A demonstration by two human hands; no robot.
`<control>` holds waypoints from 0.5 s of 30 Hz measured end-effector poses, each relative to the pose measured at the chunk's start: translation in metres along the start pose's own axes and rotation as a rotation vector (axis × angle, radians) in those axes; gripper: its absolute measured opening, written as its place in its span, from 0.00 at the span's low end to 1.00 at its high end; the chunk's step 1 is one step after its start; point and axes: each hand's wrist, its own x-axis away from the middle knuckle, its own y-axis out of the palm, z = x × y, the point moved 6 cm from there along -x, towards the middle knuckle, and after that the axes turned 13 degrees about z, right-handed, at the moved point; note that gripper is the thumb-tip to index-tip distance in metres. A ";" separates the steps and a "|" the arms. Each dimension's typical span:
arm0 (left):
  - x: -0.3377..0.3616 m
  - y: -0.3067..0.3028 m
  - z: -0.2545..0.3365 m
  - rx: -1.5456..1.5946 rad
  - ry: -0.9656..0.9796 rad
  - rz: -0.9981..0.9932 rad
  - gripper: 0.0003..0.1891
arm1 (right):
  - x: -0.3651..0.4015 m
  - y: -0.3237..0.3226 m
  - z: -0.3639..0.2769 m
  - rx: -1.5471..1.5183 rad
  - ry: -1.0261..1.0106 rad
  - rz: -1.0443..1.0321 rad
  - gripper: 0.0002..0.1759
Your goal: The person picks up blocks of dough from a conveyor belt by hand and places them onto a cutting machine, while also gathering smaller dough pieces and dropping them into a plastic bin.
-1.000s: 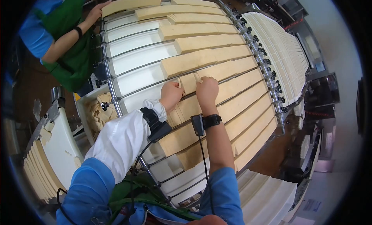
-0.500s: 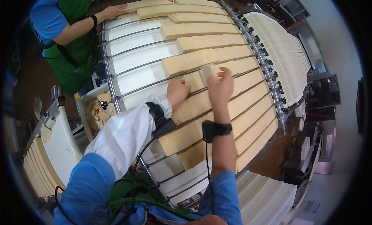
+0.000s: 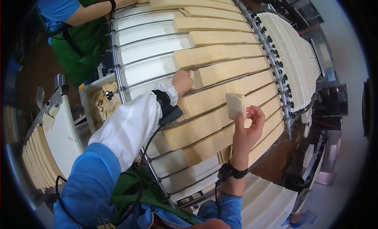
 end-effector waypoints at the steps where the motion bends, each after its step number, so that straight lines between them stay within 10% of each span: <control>1: 0.007 -0.019 0.011 -0.051 0.058 0.024 0.10 | 0.004 0.000 -0.002 -0.030 0.018 -0.025 0.19; 7: 0.101 -0.168 0.070 0.072 0.116 -0.096 0.11 | 0.054 0.017 -0.061 -0.332 0.116 -0.277 0.20; 13: 0.217 -0.298 0.029 0.587 -0.139 -0.108 0.23 | 0.138 0.066 -0.148 -0.577 0.164 -0.595 0.24; 15: 0.244 -0.337 -0.022 0.333 -0.131 0.066 0.28 | 0.159 0.081 -0.174 -0.406 -0.054 -0.550 0.27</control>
